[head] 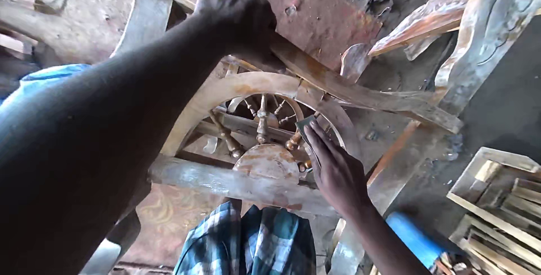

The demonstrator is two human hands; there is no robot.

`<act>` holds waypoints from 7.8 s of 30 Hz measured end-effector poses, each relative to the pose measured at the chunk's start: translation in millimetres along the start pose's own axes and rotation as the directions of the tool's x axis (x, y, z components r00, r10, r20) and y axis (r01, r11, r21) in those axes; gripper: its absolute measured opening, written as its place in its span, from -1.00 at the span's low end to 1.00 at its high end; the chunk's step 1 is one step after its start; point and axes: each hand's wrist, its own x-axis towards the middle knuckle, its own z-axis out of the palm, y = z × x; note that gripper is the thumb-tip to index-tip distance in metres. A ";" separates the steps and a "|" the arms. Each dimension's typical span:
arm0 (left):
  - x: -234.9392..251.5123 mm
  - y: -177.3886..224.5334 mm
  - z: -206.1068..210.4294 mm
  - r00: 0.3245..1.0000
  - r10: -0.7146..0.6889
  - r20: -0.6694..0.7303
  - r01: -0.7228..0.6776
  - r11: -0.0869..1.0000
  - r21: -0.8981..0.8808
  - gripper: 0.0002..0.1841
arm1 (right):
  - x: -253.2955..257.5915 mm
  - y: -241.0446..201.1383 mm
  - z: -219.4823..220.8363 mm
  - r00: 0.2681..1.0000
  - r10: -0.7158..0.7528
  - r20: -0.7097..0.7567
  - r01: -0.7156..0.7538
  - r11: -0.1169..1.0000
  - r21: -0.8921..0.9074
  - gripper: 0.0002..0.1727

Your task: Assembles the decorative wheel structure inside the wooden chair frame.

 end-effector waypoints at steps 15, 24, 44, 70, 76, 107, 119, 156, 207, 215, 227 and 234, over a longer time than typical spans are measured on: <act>-1.2 1.1 -2.6 0.999 -0.021 0.046 0.018 0.997 0.073 -0.18 | 12.5 -32.1 3.3 0.696 0.612 0.377 -0.508 0.048 0.860 -0.50; 0.5 -0.9 -0.1 0.999 -0.023 0.047 0.019 0.997 0.069 -0.16 | 32.6 -29.2 -5.9 0.648 0.491 0.582 -0.501 -0.301 0.811 -0.59; 8.1 -9.6 15.3 0.998 0.014 -0.063 -0.011 0.999 0.039 0.02 | 36.5 -17.5 -1.3 0.707 0.376 0.598 -0.638 -0.025 0.770 -0.33; -151.4 145.8 141.8 0.937 -0.101 -0.334 -0.034 0.926 -0.376 -0.57 | -20.5 -41.9 31.9 0.959 0.259 -0.118 -0.176 0.866 0.468 -0.39; -140.8 161.1 154.9 0.904 -0.207 -0.374 0.027 0.901 -0.433 -0.50 | 27.6 -17.2 9.4 0.995 0.089 0.033 -0.095 0.952 0.291 -0.40; -162.2 162.7 173.9 0.797 -0.305 -0.521 0.027 0.881 -0.473 -0.40 | 38.7 -31.3 0.3 0.972 0.001 0.235 -0.026 0.994 0.105 -0.58; -161.7 158.9 170.6 0.849 -0.267 -0.457 0.007 0.868 -0.496 -0.38 | -7.6 0.9 33.7 0.987 -0.147 -0.066 0.156 0.974 0.163 -0.56; -159.4 124.0 165.8 0.868 0.084 -0.489 -0.216 0.951 -0.220 -0.56 | 3.8 -57.6 19.8 0.856 0.488 0.169 -0.489 0.663 0.567 -0.41; -162.2 125.5 168.9 0.887 0.039 -0.459 -0.216 0.916 -0.338 -0.64 | 28.3 -15.6 -11.9 0.426 0.206 0.881 -0.679 -0.570 0.462 -0.79; -159.0 122.2 162.2 0.892 0.031 -0.451 -0.202 0.920 -0.336 -0.69 | 39.7 -20.3 -19.2 0.375 0.239 0.896 -0.756 -0.481 0.444 -0.79; -162.0 122.2 163.3 0.906 0.064 -0.419 -0.207 0.930 -0.304 -0.65 | 31.9 -42.3 -36.5 0.481 0.293 0.826 -0.851 -0.071 0.521 -0.68; -159.5 121.3 163.8 0.897 0.071 -0.436 -0.214 0.934 -0.288 -0.69 | 31.3 -48.0 -39.2 0.557 0.297 0.775 -0.826 0.098 0.556 -0.58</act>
